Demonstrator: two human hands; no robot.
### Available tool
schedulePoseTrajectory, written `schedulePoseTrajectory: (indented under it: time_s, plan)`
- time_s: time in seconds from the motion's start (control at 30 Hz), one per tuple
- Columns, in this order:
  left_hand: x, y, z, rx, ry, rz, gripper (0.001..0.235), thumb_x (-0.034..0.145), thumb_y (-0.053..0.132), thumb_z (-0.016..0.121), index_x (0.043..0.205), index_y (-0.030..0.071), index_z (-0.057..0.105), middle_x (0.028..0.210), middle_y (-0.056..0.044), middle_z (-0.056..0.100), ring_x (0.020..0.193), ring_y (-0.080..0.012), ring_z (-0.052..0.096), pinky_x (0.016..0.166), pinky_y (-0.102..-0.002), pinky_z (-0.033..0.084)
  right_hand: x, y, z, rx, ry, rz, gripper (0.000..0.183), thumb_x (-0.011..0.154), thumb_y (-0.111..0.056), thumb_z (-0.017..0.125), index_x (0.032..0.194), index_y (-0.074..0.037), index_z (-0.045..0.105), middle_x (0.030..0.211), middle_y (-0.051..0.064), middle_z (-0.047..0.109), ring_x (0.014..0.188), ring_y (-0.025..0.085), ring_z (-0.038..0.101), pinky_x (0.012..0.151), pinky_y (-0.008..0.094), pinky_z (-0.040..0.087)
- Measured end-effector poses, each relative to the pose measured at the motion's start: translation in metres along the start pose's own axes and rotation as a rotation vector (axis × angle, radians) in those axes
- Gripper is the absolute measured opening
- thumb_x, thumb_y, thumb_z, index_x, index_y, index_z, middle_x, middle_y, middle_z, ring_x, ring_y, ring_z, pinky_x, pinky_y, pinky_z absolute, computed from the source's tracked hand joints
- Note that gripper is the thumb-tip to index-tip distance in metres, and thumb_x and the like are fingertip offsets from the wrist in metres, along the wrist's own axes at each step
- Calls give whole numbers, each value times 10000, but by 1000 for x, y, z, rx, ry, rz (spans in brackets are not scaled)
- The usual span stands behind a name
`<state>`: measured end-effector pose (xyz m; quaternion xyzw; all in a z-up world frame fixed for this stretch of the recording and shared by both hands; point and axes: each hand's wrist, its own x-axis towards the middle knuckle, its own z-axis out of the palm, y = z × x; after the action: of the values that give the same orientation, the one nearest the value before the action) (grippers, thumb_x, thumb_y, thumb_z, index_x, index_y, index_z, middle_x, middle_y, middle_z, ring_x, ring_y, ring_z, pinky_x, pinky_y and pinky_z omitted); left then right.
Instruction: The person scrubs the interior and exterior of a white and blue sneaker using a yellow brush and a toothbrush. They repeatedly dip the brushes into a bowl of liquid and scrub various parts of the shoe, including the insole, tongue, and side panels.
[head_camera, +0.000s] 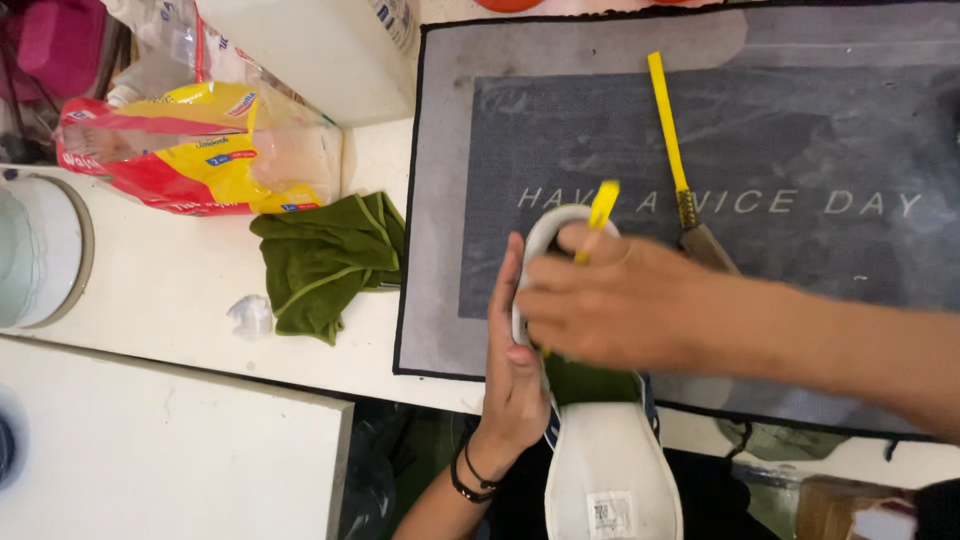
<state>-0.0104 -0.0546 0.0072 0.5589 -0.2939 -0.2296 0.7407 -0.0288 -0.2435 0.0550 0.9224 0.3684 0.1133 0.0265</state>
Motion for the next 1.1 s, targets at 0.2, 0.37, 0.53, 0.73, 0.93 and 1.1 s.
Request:
schedulePoseTrajectory:
  time_s: [0.2, 0.37, 0.53, 0.73, 0.93, 1.1]
  plan:
    - [1, 3, 0, 108, 7, -2, 849, 1163, 629, 299, 1700, -4, 122, 1827, -201, 108, 1714, -320, 151, 1419, -465, 180, -4, -5, 3, 38, 53, 27, 100, 959, -190, 756, 914, -279, 745, 850, -68, 644, 883, 252, 583, 870, 492, 475]
    - [-1, -1, -1, 140, 2, 3, 962, 1106, 790, 190, 1718, 48, 147, 1838, -155, 112, 1732, -317, 128, 1444, -502, 128, -6, 16, -23, -42, -34, 60, 218, 805, -86, 861, 932, -204, 731, 949, -21, 666, 936, 256, 613, 842, 501, 564]
    - [4, 2, -1, 114, -31, -63, 1145, 989, 937, 151, 1722, 58, 98, 1843, -138, 47, 1726, -324, 108, 1423, -526, 152, -8, 29, -22, -81, 7, 34, 299, 748, -82, 889, 934, -243, 720, 967, -49, 672, 1010, 252, 599, 927, 484, 498]
    - [-1, -5, -1, 149, -18, 33, 985, 1129, 824, 259, 1720, 46, 136, 1841, -176, 97, 1737, -342, 127, 1452, -543, 137, -5, 22, -7, 159, -136, 41, 257, 793, -95, 876, 996, -219, 778, 994, -18, 747, 997, 268, 669, 1011, 498, 526]
    - [0, -2, 2, 218, -10, -1, 785, 1182, 513, 347, 1710, -5, 83, 1835, -195, 49, 1729, -320, 84, 1434, -478, 109, -17, 24, -8, -38, -57, 137, 244, 761, -178, 882, 978, -265, 811, 1006, -74, 724, 1081, 242, 631, 1094, 532, 431]
    - [-3, -4, 1, 211, -36, 18, 719, 1195, 433, 332, 1710, -3, 84, 1837, -204, 48, 1737, -334, 70, 1446, -493, 99, -6, 3, -6, -151, -219, 173, 348, 762, -213, 887, 1095, -256, 796, 1076, -53, 739, 1081, 247, 626, 1008, 457, 465]
